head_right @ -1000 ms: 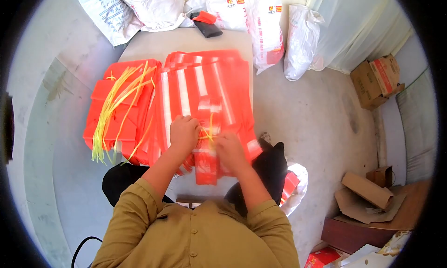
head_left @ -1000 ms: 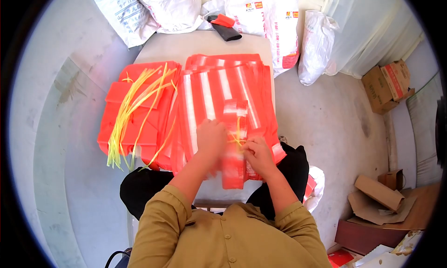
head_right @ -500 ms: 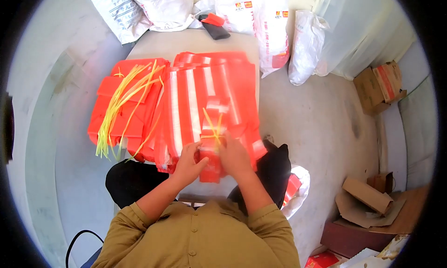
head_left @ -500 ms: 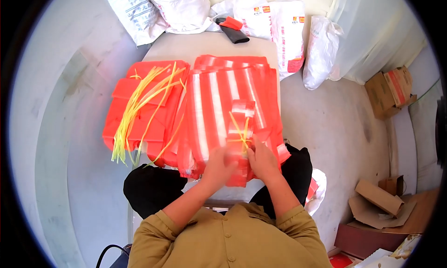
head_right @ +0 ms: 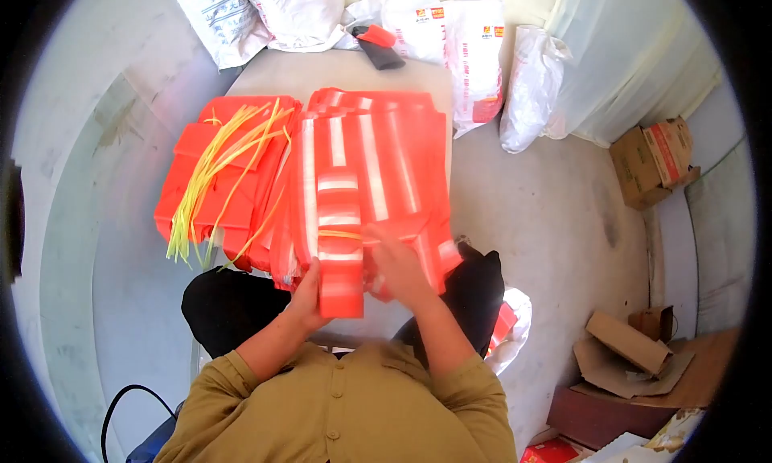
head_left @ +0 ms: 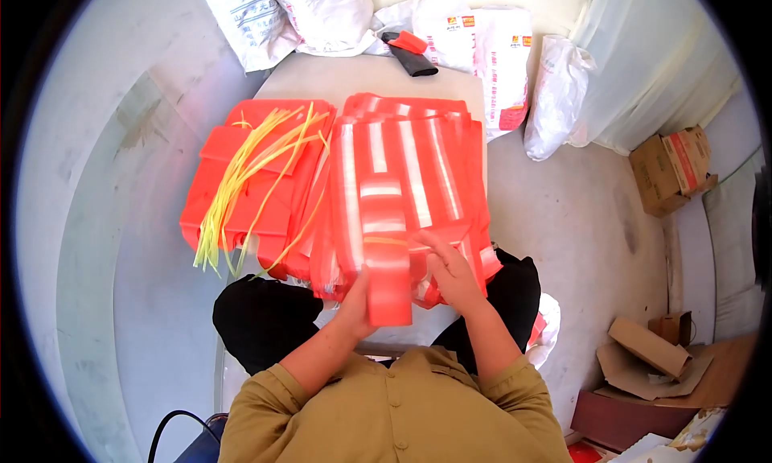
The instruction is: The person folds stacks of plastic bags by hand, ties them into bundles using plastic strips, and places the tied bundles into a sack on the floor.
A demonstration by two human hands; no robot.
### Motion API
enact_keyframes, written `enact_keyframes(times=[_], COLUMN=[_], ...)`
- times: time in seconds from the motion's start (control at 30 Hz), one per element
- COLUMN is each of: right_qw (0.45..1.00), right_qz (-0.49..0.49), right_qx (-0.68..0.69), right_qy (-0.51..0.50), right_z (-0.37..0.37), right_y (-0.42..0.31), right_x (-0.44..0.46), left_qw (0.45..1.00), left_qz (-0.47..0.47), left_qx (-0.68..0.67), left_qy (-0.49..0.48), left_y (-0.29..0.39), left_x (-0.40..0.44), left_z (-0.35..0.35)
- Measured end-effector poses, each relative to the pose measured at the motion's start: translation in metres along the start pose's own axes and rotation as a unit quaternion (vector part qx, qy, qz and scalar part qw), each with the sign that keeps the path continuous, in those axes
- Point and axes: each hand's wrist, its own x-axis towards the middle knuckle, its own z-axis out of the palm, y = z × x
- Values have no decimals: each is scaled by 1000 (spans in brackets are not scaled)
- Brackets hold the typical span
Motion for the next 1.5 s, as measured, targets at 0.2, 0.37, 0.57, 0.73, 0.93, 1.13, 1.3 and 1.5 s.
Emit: enact_keyframes(times=[0.2, 0.37, 0.57, 0.73, 0.93, 1.13, 1.3, 1.5], right_qw=[873, 827, 957, 982, 973, 946, 915, 923], right_qz=[-199, -234, -134, -23, -105, -160, -198, -183], right_qx=[-441, -508, -258, -156, -170, -261, -335, -320], right_qy=[-66, -59, 5, 101, 116, 101, 108, 109], right_z=[25, 47, 43, 12, 15, 15, 15, 14], right_y=[13, 39, 39, 48, 64, 59, 56, 51], right_x=[15, 52, 73, 58, 42, 45, 53, 55], left_qw=[994, 989, 994, 998, 999, 999, 997, 997], left_qz=[51, 70, 37, 10, -12, -28, -31, -30], left_qx=[86, 121, 96, 64, 42, 41, 63, 64], left_qy=[46, 56, 42, 11, -16, -14, 9, 16], left_y=[-7, -24, -19, -15, -11, -9, -9, -9], left_x=[-12, -1, -7, -14, -16, -17, -16, -16], left_z=[-1, -27, -27, -25, -29, -38, -39, -39])
